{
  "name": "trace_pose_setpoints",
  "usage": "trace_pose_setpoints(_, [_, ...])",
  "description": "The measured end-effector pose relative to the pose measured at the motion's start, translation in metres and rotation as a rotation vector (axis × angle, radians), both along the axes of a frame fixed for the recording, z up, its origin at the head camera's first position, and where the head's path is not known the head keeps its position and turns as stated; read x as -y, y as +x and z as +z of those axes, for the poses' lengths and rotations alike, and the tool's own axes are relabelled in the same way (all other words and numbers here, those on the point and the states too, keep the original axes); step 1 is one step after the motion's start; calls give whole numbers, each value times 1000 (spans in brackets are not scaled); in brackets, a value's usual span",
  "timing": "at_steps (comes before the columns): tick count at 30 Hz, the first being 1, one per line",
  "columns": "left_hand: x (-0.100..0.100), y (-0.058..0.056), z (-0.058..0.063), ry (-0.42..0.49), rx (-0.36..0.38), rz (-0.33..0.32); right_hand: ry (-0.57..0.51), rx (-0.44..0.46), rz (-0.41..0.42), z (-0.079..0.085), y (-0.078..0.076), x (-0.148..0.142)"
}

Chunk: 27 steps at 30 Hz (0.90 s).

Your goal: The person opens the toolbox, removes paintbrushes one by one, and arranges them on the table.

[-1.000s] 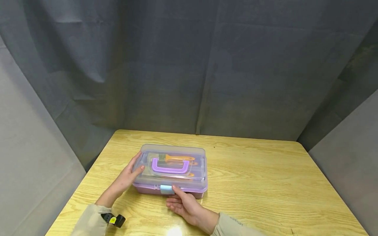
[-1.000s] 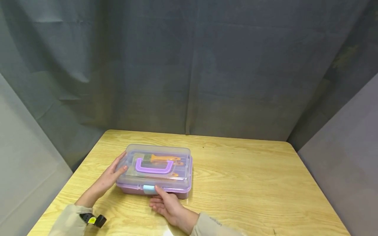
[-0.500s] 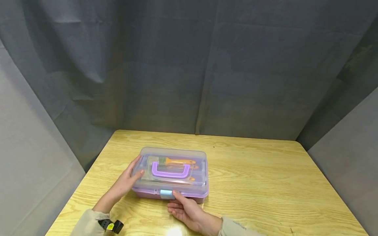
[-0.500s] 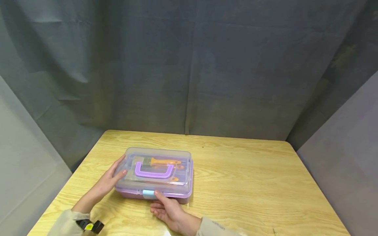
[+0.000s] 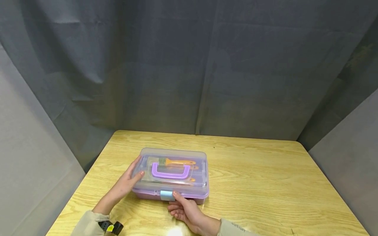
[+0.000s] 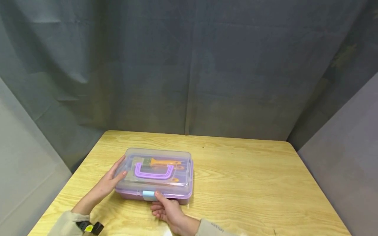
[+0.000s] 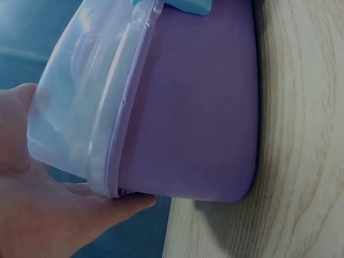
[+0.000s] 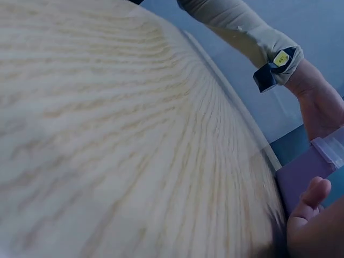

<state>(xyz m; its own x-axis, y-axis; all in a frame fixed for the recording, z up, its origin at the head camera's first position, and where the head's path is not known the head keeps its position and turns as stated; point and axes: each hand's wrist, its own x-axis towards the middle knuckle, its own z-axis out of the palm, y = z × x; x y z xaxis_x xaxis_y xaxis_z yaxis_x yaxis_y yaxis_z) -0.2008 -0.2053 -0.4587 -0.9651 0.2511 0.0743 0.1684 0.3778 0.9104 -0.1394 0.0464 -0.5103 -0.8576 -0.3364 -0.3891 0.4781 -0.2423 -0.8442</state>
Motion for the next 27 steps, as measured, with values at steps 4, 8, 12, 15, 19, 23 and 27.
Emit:
trace_pose_setpoints(4, [0, 0, -1, 1, -11, -9, 5, 3, 13, 2, 2, 1])
trace_pose_setpoints(8, [2, -2, -3, -21, -13, -8, -2, 21, 54, 6, 3, 0])
trace_pose_setpoints(12, [4, -3, -5, -30, -4, -12, -7, 16, 119, 7, 2, -7])
trace_pose_setpoints(15, [3, -2, -3, -32, 4, -12, 8, -15, 168, 10, 1, -12])
trace_pose_setpoints(19, [2, -1, 1, -29, 14, -10, 93, -91, 220, 12, 3, -15])
trace_pose_setpoints(23, [2, -1, 2, -26, 17, -10, 164, -159, 257, 12, 5, -20])
trace_pose_setpoints(27, [3, -2, 0, -24, 33, -9, 243, -257, 272, 14, 7, -31])
